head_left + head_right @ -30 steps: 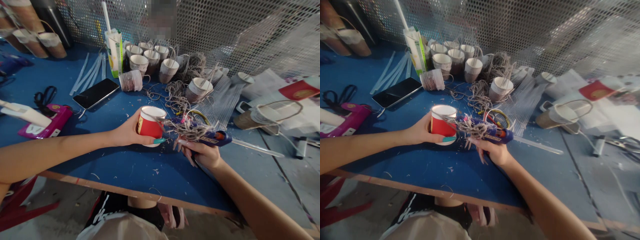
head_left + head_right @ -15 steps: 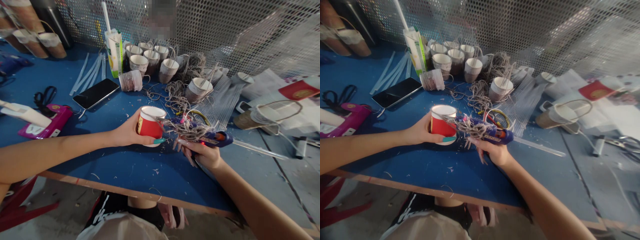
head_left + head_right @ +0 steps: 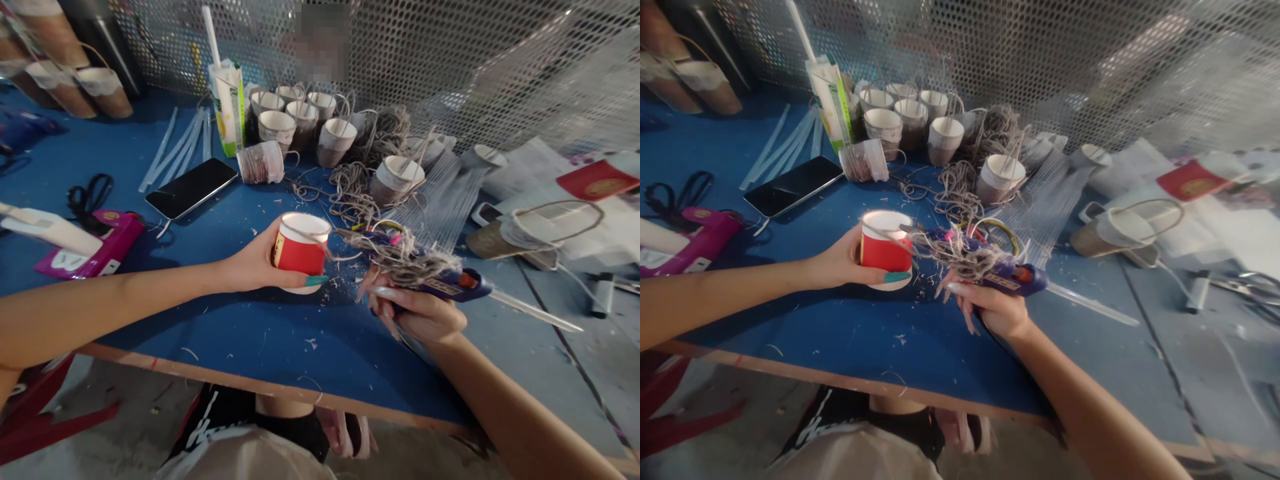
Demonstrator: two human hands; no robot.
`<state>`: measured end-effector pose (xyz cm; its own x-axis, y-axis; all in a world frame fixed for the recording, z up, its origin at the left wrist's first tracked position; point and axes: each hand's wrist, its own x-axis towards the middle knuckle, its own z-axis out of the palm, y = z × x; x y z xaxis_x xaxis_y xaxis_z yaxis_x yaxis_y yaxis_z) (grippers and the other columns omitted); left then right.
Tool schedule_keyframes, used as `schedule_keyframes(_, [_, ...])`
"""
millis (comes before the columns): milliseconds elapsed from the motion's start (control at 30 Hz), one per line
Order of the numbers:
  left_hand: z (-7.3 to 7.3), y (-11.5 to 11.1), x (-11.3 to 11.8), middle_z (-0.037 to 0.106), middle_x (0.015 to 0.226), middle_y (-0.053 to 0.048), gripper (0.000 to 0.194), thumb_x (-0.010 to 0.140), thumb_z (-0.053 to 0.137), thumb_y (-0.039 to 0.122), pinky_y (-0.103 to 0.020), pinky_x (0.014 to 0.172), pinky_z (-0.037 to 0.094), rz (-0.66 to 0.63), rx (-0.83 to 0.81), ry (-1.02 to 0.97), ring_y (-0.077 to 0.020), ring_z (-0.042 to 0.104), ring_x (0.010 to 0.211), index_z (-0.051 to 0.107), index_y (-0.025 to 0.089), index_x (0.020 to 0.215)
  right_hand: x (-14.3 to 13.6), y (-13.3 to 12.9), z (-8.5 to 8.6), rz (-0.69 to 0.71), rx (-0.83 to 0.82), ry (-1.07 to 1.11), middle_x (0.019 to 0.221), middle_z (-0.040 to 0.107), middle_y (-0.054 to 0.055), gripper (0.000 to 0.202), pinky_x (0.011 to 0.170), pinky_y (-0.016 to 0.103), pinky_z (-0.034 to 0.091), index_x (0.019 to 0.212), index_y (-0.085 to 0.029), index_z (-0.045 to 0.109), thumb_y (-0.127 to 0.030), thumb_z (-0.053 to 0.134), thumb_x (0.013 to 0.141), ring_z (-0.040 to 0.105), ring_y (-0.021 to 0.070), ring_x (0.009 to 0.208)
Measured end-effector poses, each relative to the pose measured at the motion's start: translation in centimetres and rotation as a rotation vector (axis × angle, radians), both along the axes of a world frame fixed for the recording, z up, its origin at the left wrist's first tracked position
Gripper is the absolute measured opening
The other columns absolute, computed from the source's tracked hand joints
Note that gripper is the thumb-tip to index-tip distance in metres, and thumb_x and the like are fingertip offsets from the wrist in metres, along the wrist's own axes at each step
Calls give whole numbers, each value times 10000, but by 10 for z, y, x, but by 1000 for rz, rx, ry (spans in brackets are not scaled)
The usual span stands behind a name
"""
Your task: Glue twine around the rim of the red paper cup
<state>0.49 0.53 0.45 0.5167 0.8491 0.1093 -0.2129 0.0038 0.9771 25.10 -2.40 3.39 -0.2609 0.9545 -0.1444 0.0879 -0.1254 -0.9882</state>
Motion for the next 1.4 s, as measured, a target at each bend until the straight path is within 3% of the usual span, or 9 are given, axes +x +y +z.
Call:
schedule_keyframes(200, [-3,0,-1,681,1218,-119,638,620,857,289,-434,905,557,10,2,39,-292,667,1098,512,209,1151,2,0,-1,46,-75,-27,363,524,-26,347,302,294,359,592,-222,644,-535,779,657,474,140,270])
schedule_keyframes(600, [-3,-1,-1,693,1159,-102,706,619,861,297,-438,902,568,0,-13,44,-280,683,1056,456,224,1193,1,-3,-6,11,-53,-49,395,548,-34,285,335,260,454,694,-212,752,-487,819,663,519,132,330])
schedule_keyframes(1033, [-1,-1,0,671,1183,-99,715,644,834,287,-434,921,556,14,17,122,-266,670,1059,427,208,1227,3,-2,-7,8,-50,-120,389,550,-16,360,360,268,472,544,-210,692,-530,818,647,524,134,343])
schedule_keyframes(1400, [0,-1,1,672,1112,-77,731,605,853,291,-425,889,568,17,-2,113,-259,664,1026,428,211,1194,0,-2,-7,11,-95,-50,396,546,-46,276,290,252,420,687,-215,735,-472,827,642,496,124,302])
